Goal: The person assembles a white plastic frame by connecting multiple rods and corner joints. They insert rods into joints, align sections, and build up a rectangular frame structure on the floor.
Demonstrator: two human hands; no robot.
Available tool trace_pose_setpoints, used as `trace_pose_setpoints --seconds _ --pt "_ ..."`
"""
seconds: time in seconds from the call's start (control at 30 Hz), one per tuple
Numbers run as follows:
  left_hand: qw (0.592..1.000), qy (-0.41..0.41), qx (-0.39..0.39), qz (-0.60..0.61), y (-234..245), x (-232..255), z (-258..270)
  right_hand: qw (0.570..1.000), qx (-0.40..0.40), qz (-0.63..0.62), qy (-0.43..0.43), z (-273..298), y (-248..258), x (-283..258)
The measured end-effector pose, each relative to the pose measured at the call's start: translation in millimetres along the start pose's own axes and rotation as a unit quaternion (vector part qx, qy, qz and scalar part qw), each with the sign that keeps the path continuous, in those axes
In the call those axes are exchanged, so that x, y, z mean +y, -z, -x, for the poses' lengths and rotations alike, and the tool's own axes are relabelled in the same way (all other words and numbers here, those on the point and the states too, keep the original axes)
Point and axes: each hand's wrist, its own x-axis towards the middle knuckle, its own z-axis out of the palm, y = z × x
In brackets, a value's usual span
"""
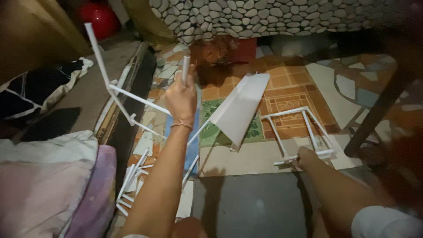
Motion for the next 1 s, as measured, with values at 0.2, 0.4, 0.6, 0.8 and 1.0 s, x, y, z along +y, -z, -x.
trace_pose_setpoints --seconds 0.2,0.4,0.6,0.8,1.0 --pt "1.0 -0.012 -0.005 0.028 0.3 11.0 2.7 0.991 0.126 -0.04 0.034 -2.3 35.6 -33.5" --pt "0.998 0.006 -0.019 0.065 -6.2 29.5 -19.7 0.86 0.108 -0.445 0.225 30.2 103.1 -221.1" --pt "0.994 0.014 -0.037 0.098 4.2 68.9 -41.0 0.73 0.032 -0.441 0.521 138.8 133.3 -334.8" --pt "0.985 0.081 -0.089 0.12 10.2 94.2 -60.1 0.772 0.111 -0.385 0.494 170.4 133.0 -334.7" --pt "0.949 0.094 -0.231 0.194 -4.6 91.4 -66.0 0.762 0.015 -0.498 0.415 176.6 153.8 -312.2"
